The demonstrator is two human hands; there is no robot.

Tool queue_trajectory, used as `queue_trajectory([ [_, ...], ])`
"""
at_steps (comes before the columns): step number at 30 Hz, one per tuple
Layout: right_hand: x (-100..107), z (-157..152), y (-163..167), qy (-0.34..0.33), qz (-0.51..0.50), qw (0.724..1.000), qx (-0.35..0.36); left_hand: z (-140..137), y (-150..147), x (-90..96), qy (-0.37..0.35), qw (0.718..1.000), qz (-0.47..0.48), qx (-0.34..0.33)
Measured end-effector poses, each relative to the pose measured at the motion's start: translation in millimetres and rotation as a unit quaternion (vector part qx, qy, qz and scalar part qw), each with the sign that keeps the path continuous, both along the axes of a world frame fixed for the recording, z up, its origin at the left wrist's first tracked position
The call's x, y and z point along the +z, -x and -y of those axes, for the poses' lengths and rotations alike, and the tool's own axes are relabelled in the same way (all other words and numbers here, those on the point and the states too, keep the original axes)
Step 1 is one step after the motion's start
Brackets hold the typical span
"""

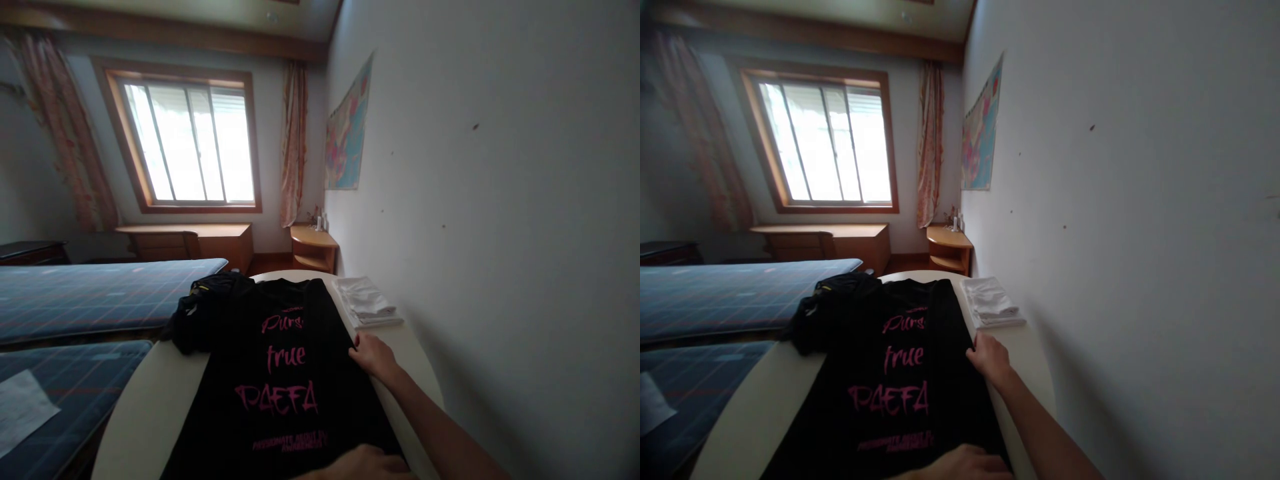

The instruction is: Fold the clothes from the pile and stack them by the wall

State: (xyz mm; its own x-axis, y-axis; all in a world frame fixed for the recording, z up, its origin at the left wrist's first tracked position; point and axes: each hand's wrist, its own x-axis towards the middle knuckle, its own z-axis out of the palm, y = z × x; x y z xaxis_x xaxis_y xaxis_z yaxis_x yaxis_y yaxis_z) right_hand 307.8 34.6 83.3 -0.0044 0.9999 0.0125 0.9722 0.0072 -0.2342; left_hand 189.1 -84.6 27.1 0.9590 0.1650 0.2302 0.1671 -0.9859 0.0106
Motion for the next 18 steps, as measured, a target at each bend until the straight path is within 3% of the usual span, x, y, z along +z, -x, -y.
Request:
queue_trajectory([
  [2, -2, -4, 12, -0.055, -0.008, 0.998, 0.039, -10, 29, 16.5, 0.017, 0.998, 0.045, 0.048],
  [4, -5, -10, 26, -0.102, -0.026, 0.99, 0.099, -27, 67, 37.3, 0.05, 0.972, 0.141, 0.182],
  [8, -14, -27, 53, -0.11, -0.05, 0.977, 0.175, -76, 158, 68.4, -0.007, 0.849, 0.266, 0.457],
  [11, -16, -41, 75, -0.097, -0.052, 0.974, 0.196, -105, 223, 66.8, -0.079, 0.728, 0.292, 0.616],
  [13, -12, -49, 92, -0.101, -0.056, 0.973, 0.198, -114, 256, 55.7, -0.092, 0.676, 0.293, 0.67],
  [15, -7, -58, 113, -0.103, -0.067, 0.972, 0.198, -116, 276, 42.3, -0.078, 0.664, 0.293, 0.684],
  [18, 0, -73, 150, -0.095, -0.089, 0.971, 0.2, -116, 286, 27.6, -0.027, 0.671, 0.31, 0.674],
])
